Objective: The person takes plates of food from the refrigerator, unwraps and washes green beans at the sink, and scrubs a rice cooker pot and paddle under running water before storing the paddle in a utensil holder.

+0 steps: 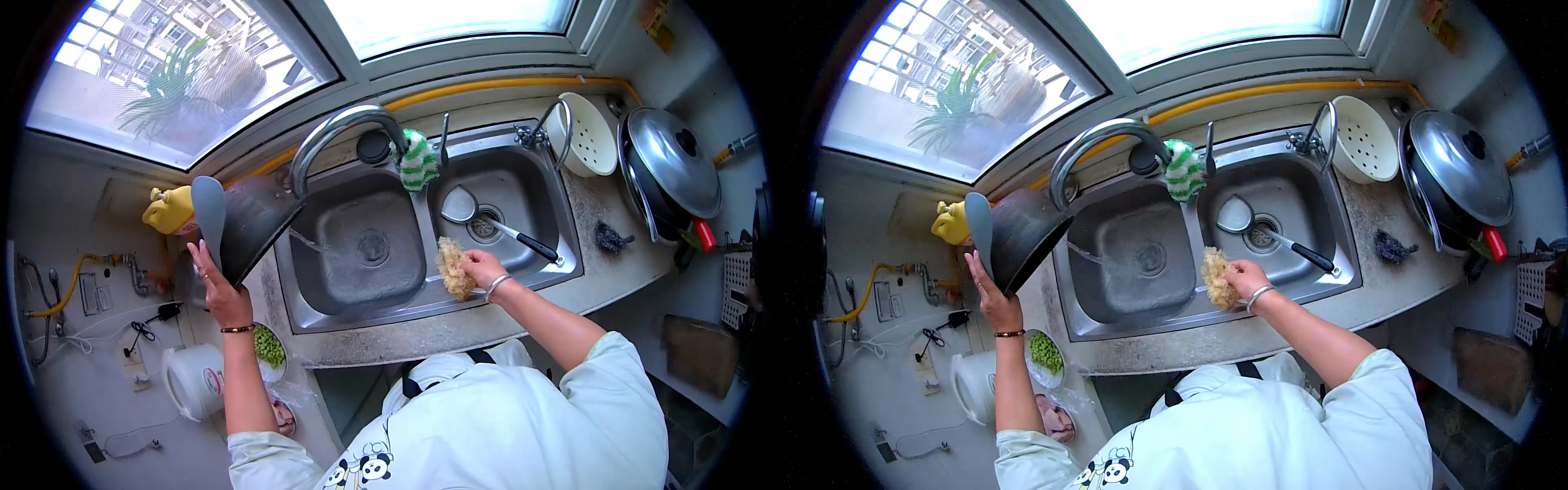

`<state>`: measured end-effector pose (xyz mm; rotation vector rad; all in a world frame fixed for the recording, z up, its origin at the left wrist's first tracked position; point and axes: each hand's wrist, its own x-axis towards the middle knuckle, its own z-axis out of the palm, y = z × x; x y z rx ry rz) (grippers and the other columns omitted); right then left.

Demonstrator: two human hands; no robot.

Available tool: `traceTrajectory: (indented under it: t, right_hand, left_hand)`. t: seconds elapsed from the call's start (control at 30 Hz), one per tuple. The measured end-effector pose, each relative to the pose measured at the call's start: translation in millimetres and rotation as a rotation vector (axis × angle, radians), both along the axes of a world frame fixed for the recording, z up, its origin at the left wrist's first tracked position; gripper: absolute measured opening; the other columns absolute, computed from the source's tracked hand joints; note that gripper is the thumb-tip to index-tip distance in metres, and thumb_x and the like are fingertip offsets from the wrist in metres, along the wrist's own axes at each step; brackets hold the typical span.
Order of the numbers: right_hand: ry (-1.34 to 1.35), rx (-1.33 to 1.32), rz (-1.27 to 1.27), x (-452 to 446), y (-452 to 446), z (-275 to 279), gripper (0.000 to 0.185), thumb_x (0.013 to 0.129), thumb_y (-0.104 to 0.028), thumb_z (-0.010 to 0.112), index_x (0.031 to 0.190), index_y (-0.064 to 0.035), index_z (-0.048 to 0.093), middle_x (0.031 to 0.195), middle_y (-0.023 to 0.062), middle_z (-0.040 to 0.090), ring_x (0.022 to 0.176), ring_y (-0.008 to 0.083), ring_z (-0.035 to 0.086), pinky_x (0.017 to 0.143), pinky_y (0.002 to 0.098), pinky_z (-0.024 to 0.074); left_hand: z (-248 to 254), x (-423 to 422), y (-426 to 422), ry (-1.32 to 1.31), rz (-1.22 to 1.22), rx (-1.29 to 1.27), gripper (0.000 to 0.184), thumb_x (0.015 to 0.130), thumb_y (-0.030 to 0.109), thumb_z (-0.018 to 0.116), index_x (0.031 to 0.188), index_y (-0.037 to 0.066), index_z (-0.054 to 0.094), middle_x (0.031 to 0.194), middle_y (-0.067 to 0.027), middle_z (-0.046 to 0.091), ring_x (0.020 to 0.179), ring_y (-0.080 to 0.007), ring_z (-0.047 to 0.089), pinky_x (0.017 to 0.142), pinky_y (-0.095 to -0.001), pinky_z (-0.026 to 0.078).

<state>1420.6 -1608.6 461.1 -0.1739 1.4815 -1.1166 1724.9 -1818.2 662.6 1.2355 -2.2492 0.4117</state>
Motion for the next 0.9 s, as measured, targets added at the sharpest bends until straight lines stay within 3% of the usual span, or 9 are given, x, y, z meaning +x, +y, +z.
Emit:
traceTrajectory:
  t: [0.17,0.27,0.3,0.33,0.4,0.47,0.67,0.8,0.9]
  right_hand:
    - [-0.187,-0.196,0.117,13.0,-27.3,58.2,0.027,0.075,-0.003,0.056,0.102,-0.0020,0.053,0.092,0.0054,0.057,0.084,0.0138,0.057,0.075,0.0268,0.0456]
    - [-0.463,-0.488,0.098,28.5,-56.5,79.3,0.022,0.077,-0.009,0.058,0.097,-0.0015,0.053,0.090,0.0044,0.057,0.082,0.0109,0.055,0.073,0.0246,0.0441]
    - [-0.530,-0.541,0.087,36.2,-66.0,87.7,0.020,0.078,-0.009,0.056,0.097,-0.0018,0.053,0.092,0.0036,0.057,0.082,0.0115,0.055,0.073,0.0252,0.0443]
    - [-0.462,-0.543,0.099,44.7,-78.1,81.8,0.020,0.077,-0.009,0.057,0.095,-0.0025,0.053,0.090,0.0038,0.057,0.082,0.0122,0.055,0.072,0.0258,0.0444]
    - [-0.325,-0.544,0.136,62.7,-102.3,40.3,0.018,0.075,-0.011,0.059,0.091,-0.0040,0.055,0.087,0.0040,0.058,0.081,0.0134,0.056,0.071,0.0269,0.0447]
    - [0.862,-0.239,0.439,82.1,-106.5,10.3,0.016,0.066,-0.012,0.059,0.079,-0.0041,0.056,0.076,0.0133,0.059,0.075,0.0240,0.058,0.068,0.0306,0.0446]
    - [0.831,-0.570,0.217,19.9,-103.0,60.6,0.017,0.065,-0.006,0.051,0.082,-0.0028,0.055,0.078,0.0138,0.058,0.074,0.0248,0.058,0.067,0.0321,0.0451]
    - [1.342,-0.594,0.128,-69.5,-112.1,113.9,0.022,0.064,-0.005,0.045,0.084,-0.0004,0.053,0.081,0.0158,0.056,0.074,0.0317,0.056,0.068,0.0372,0.0452]
    - [1.643,-0.323,0.422,-97.6,-126.7,124.2,0.031,0.066,-0.007,0.050,0.097,-0.0040,0.052,0.108,0.0116,0.053,0.091,0.0338,0.054,0.080,0.0392,0.0436]
  left_hand:
    - [-5.2,12.9,20.4,0.248,0.185,0.031,0.073,0.066,-0.012,0.044,0.133,0.005,0.020,0.134,-0.0195,0.030,0.117,-0.0353,0.038,0.084,-0.0336,0.043]
    - [-44.1,34.1,27.0,0.682,0.344,0.086,0.053,0.067,-0.005,0.047,0.119,-0.001,0.039,0.117,-0.0209,0.047,0.102,-0.0324,0.051,0.075,-0.0322,0.047]
    - [-44.0,38.4,36.0,1.006,0.511,0.451,0.039,0.065,-0.004,0.048,0.103,-0.003,0.046,0.104,-0.0181,0.051,0.091,-0.0300,0.053,0.071,-0.0333,0.048]
    - [-44.0,38.3,47.4,1.325,0.663,0.828,0.026,0.062,-0.002,0.050,0.088,-0.005,0.052,0.091,-0.0154,0.055,0.080,-0.0276,0.055,0.067,-0.0344,0.049]
    - [-63.1,42.0,68.7,1.716,0.630,1.038,0.009,0.063,0.000,0.050,0.072,0.000,0.050,0.077,-0.0130,0.055,0.065,-0.0256,0.055,0.057,-0.0348,0.050]
    - [-82.1,44.5,83.3,1.837,0.679,1.160,0.009,0.064,0.000,0.049,0.072,-0.002,0.049,0.077,-0.0145,0.054,0.064,-0.0277,0.055,0.059,-0.0368,0.052]
    - [-91.6,27.8,115.6,1.703,0.600,1.292,0.017,0.066,0.000,0.048,0.081,-0.005,0.052,0.074,-0.0150,0.058,0.061,-0.0279,0.059,0.055,-0.0424,0.053]
    - [-94.2,13.7,121.7,1.600,0.536,1.318,0.020,0.066,0.001,0.047,0.084,-0.007,0.050,0.076,-0.0158,0.058,0.064,-0.0276,0.061,0.053,-0.0437,0.053]
    - [-91.3,-5.7,116.1,1.635,0.539,1.335,0.017,0.066,0.001,0.046,0.081,-0.007,0.049,0.076,-0.0159,0.058,0.063,-0.0276,0.060,0.054,-0.0440,0.054]
